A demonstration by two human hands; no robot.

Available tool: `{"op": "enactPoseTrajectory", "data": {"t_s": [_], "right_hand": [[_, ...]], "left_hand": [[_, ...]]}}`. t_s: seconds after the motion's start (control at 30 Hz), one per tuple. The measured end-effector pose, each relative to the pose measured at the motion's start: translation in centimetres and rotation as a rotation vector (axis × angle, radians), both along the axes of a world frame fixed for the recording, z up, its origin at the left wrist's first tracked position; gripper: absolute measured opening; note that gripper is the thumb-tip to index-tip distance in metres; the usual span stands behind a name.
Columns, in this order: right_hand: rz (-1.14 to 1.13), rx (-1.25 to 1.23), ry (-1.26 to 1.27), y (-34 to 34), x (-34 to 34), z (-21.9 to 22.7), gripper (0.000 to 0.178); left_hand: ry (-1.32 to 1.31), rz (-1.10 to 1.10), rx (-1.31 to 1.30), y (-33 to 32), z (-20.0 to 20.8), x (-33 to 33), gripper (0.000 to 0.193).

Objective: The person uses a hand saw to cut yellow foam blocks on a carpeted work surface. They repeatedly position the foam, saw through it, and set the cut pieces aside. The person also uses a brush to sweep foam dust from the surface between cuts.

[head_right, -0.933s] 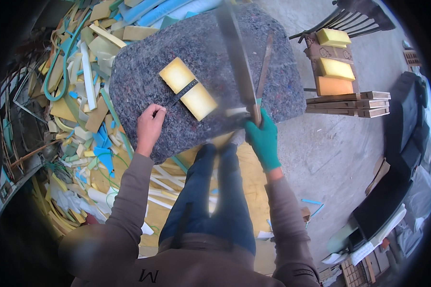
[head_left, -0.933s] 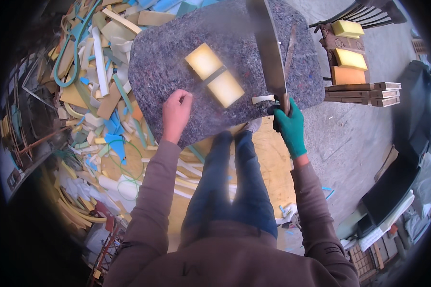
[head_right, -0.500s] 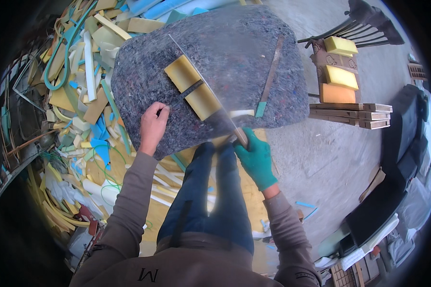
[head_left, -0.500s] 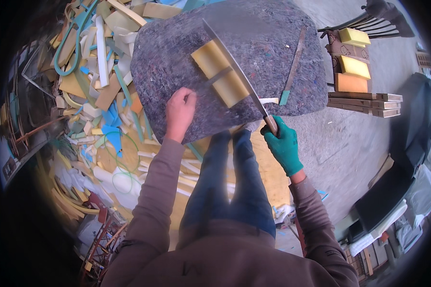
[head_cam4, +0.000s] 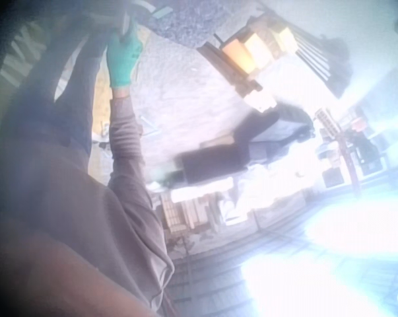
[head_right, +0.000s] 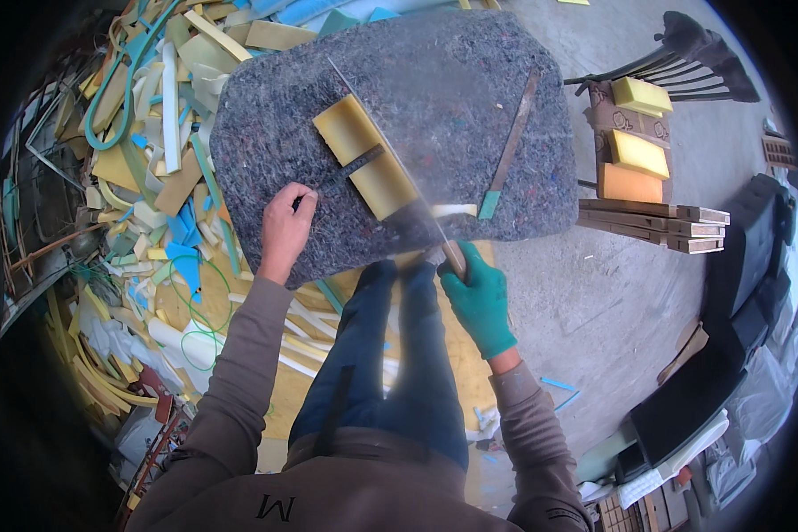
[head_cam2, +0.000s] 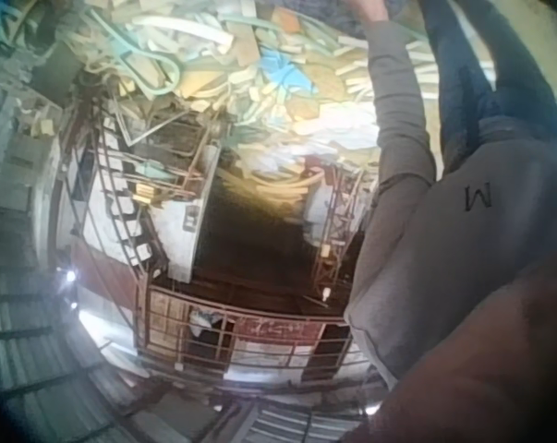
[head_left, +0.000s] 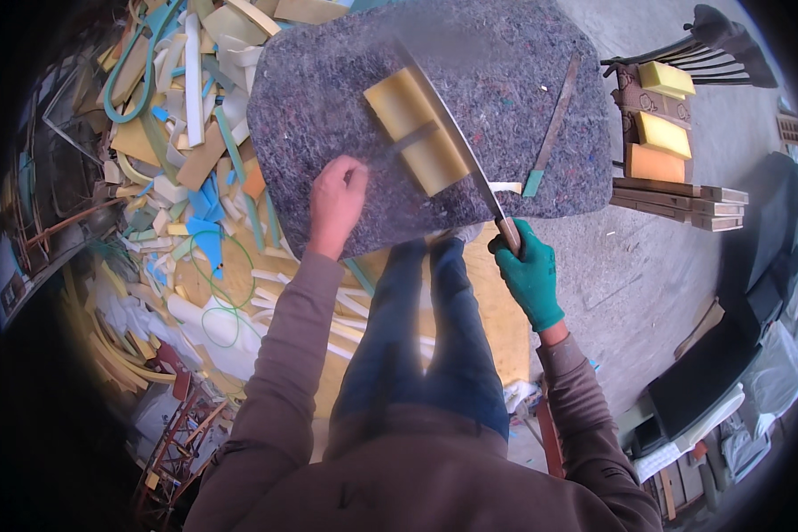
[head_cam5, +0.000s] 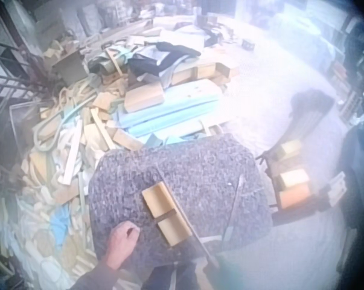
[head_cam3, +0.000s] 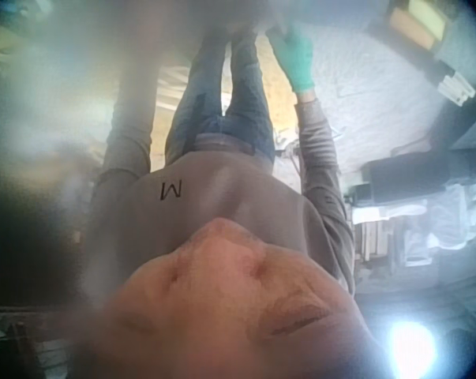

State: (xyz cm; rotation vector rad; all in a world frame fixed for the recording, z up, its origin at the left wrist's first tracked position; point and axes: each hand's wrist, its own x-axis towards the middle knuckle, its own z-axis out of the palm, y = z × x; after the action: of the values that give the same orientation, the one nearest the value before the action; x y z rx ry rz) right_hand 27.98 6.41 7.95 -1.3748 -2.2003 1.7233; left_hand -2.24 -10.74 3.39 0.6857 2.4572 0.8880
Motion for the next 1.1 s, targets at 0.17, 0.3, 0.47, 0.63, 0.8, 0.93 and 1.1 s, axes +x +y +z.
{"op": "enactPoseTrajectory", "data": {"t_s": [0.17,0.3,0.47,0.63,0.8,0.93,1.1], "right_hand": [[0.014,0.015,-0.014,-0.2,0.3,-0.2,0.035],[0.012,0.061,0.043,-0.3,0.8,-0.5,0.04],[0.108,0.205,-0.014,-0.3,1.2,-1.0,0.047],[0.107,0.137,-0.056,-0.5,1.2,-1.0,0.044],[0.114,0.197,-0.086,-0.8,0.9,-1.1,0.042],[0.1,0.214,-0.046,-1.0,0.9,-1.3,0.042],[0.06,0.181,0.004,-1.0,1.0,-1.3,0.042]], "left_hand": [[-0.013,0.006,-0.007,-0.2,-0.2,0.0,0.015],[-0.009,0.014,-0.012,-0.2,-0.2,0.1,0.017],[-0.032,0.019,-0.002,0.1,-0.2,0.1,0.018],[-0.05,0.03,-0.046,-0.2,-0.4,0.1,0.02],[-0.03,0.019,-0.052,-0.3,-1.0,0.0,0.021],[-0.061,0.022,-0.049,-0.2,-0.8,0.0,0.02],[-0.09,0.04,-0.069,0.1,-0.3,0.2,0.019]]}}
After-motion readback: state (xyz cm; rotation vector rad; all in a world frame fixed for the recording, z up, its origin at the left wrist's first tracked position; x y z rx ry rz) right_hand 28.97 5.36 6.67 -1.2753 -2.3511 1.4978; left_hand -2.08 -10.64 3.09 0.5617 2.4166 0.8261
